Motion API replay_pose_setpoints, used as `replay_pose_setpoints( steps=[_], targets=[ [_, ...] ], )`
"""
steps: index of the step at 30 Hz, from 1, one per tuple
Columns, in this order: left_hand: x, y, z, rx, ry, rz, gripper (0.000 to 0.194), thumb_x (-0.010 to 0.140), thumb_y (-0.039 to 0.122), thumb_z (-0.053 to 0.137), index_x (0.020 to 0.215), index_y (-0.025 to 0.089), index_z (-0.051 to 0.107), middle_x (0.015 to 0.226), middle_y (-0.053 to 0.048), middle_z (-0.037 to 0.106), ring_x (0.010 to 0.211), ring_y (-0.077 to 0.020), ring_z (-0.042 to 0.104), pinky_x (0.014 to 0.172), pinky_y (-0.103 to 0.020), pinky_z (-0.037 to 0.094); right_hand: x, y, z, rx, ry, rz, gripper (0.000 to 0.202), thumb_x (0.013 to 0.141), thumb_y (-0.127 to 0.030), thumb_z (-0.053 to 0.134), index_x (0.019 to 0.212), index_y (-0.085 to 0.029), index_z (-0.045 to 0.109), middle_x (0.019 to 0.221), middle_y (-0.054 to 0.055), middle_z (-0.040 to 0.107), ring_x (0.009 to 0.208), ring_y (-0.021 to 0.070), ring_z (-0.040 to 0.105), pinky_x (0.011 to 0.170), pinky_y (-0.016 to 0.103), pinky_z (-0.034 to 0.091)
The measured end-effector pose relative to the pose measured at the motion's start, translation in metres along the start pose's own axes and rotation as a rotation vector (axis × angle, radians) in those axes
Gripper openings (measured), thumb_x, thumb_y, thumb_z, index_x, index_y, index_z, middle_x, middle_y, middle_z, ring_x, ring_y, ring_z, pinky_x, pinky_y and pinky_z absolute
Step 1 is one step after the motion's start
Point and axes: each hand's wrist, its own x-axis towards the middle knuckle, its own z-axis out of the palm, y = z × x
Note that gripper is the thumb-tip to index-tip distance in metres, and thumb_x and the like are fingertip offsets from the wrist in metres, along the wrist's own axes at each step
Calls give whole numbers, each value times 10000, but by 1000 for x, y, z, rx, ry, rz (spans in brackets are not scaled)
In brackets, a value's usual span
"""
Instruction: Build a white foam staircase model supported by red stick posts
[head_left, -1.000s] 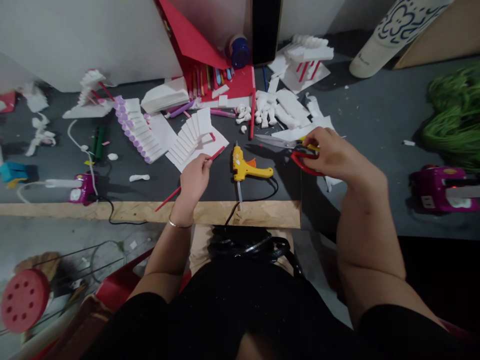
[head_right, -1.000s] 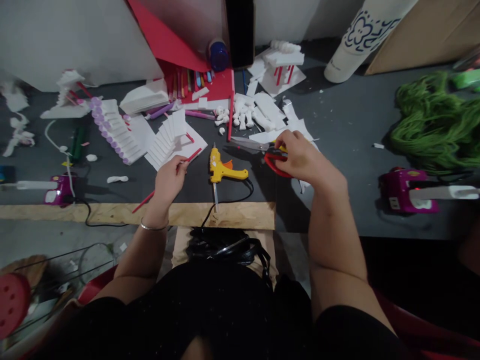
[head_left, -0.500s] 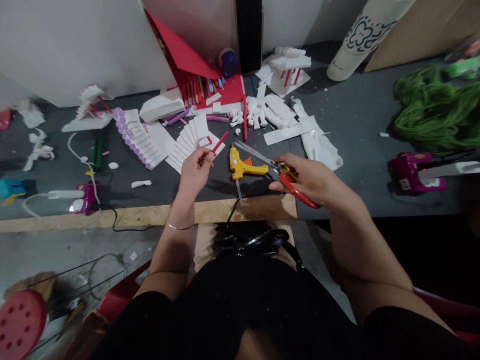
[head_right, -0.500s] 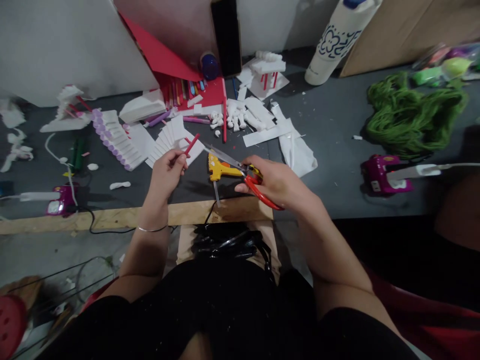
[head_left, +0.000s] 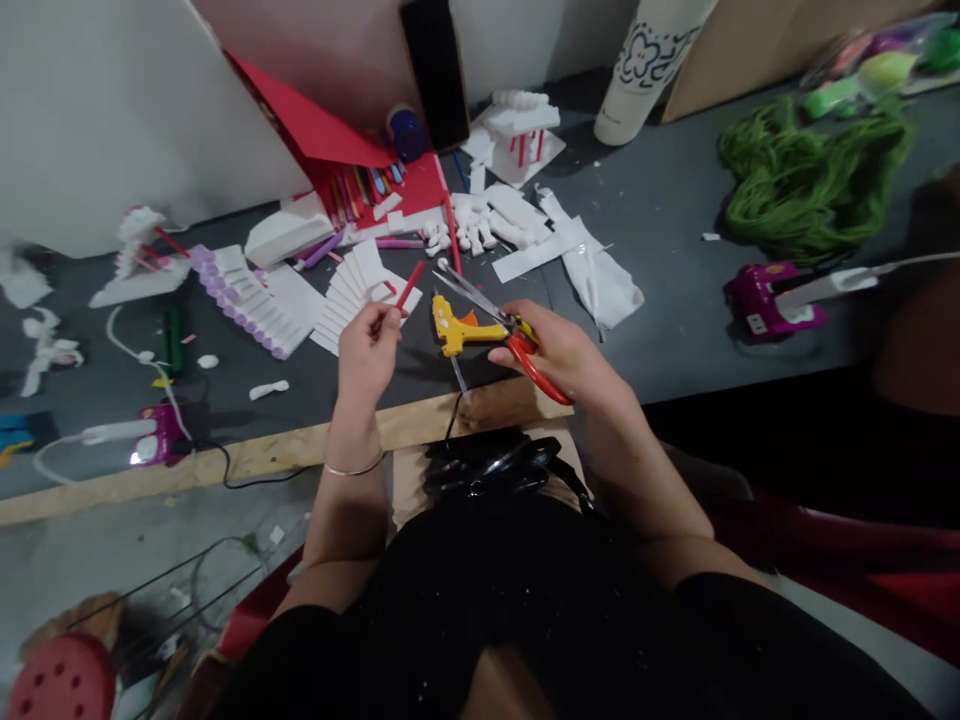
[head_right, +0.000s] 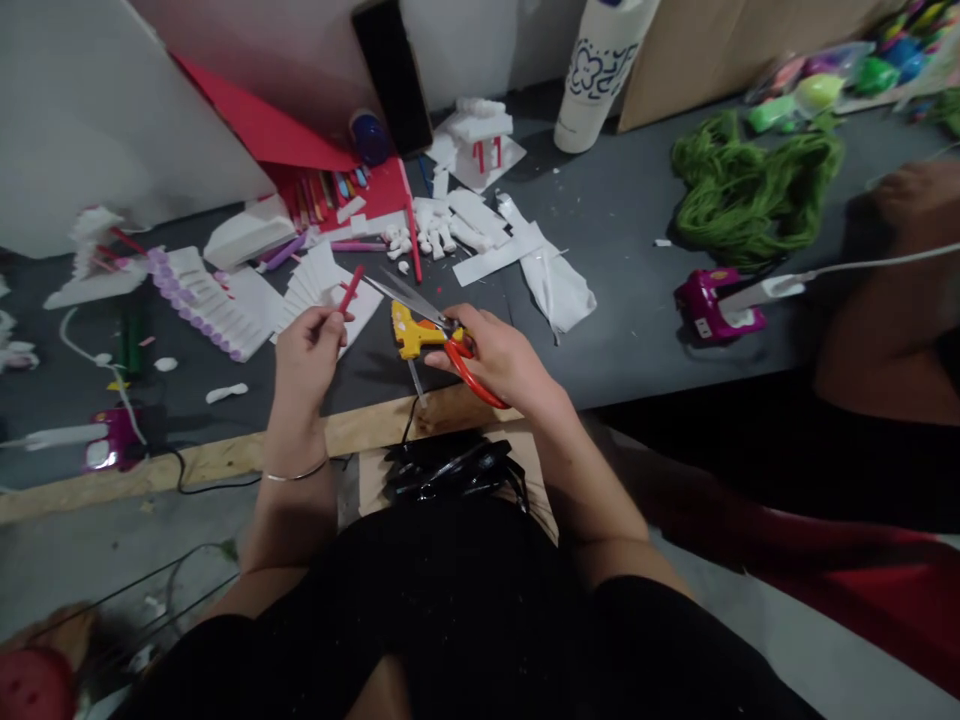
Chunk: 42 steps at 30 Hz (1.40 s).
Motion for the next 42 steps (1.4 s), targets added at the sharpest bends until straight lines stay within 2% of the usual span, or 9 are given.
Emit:
replay_pose_setpoints(
  steps=[5,12,18,21,26,29,32,36,42],
  targets=[
    [4,3,4,-135,-64,-36,228,999,385,554,878,235,676,649,34,537,548,-119,453,555,-275,379,-2,5,10,-64,-43,-17,507,893,-625,791,1232,-271,661,963,47,701,893,251,669,740,350,496],
    [5,2,13,-285,-149,-165,227,958,419,624,846,226,668,632,27,533,513,-91,415,466,-223,319,6,-5,13,-61,-173,-14,433,954,-647,686,1145,-261,633,947,51,702,848,242,665,698,340,470],
    [-2,5,18,-395,-204,-393,194,997,234,535,825,217,623,641,47,517,448,-52,430,425,-184,283,8,-12,16,-129,-249,11,347,944,-536,741,1114,-257,623,897,36,695,858,249,659,687,327,426],
    [0,4,15,-386,-184,-398,202,994,197,524,829,210,640,635,50,519,439,-50,421,430,-185,295,10,-17,13,-141,-293,43,363,953,-542,735,1157,-258,638,929,41,711,892,252,668,710,321,432],
    [7,-10,1,51,-66,-231,193,1022,278,583,908,207,721,702,-1,640,619,-120,574,603,-228,444,12,-15,-2,-176,-273,91,469,950,-619,722,1250,-264,663,986,59,730,911,259,688,721,325,446],
    [3,-19,2,489,-7,-209,248,1049,349,599,1162,207,766,1031,-95,799,986,-245,735,805,-306,534,14,-4,-11,-237,-188,139,499,973,-653,664,1265,-249,680,989,85,734,887,274,691,688,339,436],
    [-6,-30,9,714,-68,-222,436,1048,397,635,1435,203,687,1354,-155,764,1263,-334,707,969,-383,565,15,8,-16,-276,-99,196,517,984,-665,633,1287,-251,695,993,97,734,854,275,690,660,346,429],
    [-16,-47,13,816,-110,-199,476,1079,321,563,1540,218,629,1399,-157,750,1257,-323,718,984,-395,576,14,19,-19,-327,-26,236,485,989,-616,645,1308,-255,705,1032,109,738,863,279,698,640,347,416],
    [-26,-64,-1,856,-132,-109,469,1095,268,470,1522,243,662,1243,-132,797,1156,-284,737,887,-344,559,7,33,-16,-432,-8,210,444,952,-497,716,1319,-247,713,1069,124,730,922,305,703,626,342,386]
  ],
)
